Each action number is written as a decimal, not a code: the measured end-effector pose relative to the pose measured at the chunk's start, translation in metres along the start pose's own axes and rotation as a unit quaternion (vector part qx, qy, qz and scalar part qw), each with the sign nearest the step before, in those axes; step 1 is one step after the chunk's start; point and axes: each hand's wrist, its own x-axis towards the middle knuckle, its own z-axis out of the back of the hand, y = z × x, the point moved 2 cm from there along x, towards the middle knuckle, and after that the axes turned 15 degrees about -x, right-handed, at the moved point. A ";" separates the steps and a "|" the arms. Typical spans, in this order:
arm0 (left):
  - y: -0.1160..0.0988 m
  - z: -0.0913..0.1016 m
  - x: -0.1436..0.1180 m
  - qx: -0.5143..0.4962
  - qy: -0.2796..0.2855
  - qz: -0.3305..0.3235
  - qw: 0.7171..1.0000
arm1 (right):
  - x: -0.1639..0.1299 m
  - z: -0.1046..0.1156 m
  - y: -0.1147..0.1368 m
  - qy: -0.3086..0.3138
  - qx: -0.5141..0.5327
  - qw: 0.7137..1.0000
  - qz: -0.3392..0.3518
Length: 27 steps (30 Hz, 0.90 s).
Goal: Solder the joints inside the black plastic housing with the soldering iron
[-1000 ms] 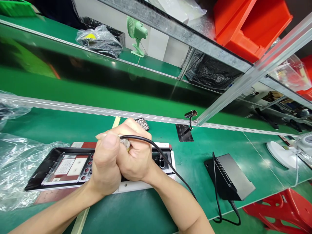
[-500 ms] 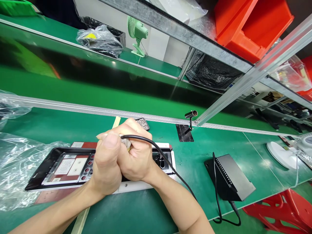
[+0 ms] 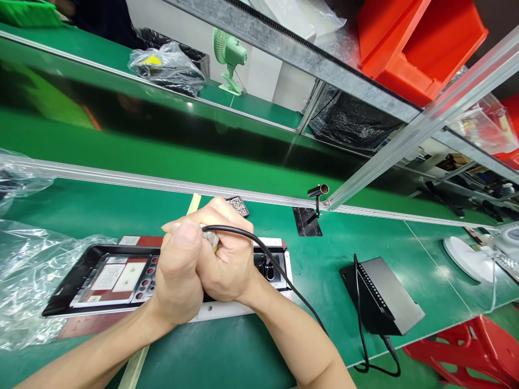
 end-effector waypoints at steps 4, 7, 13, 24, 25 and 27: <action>-0.004 -0.003 0.001 -0.005 0.000 0.000 1.000 | 0.002 0.003 0.004 -0.032 0.012 0.999 0.019; -0.006 -0.007 0.001 -0.020 0.014 0.000 1.000 | 0.002 0.004 0.004 -0.039 0.001 0.999 0.019; -0.009 -0.010 0.002 -0.022 0.023 -0.005 0.999 | -0.002 -0.001 -0.001 0.021 -0.034 0.999 -0.019; -0.011 -0.015 0.003 -0.011 0.049 -0.022 0.998 | -0.006 0.002 -0.006 0.031 -0.012 0.999 -0.027; -0.010 -0.015 0.003 -0.011 0.062 -0.027 0.998 | -0.007 0.004 -0.004 0.020 -0.004 1.000 -0.022; -0.011 -0.015 0.002 -0.009 0.083 -0.041 0.996 | -0.007 0.008 0.000 0.010 0.022 1.000 -0.012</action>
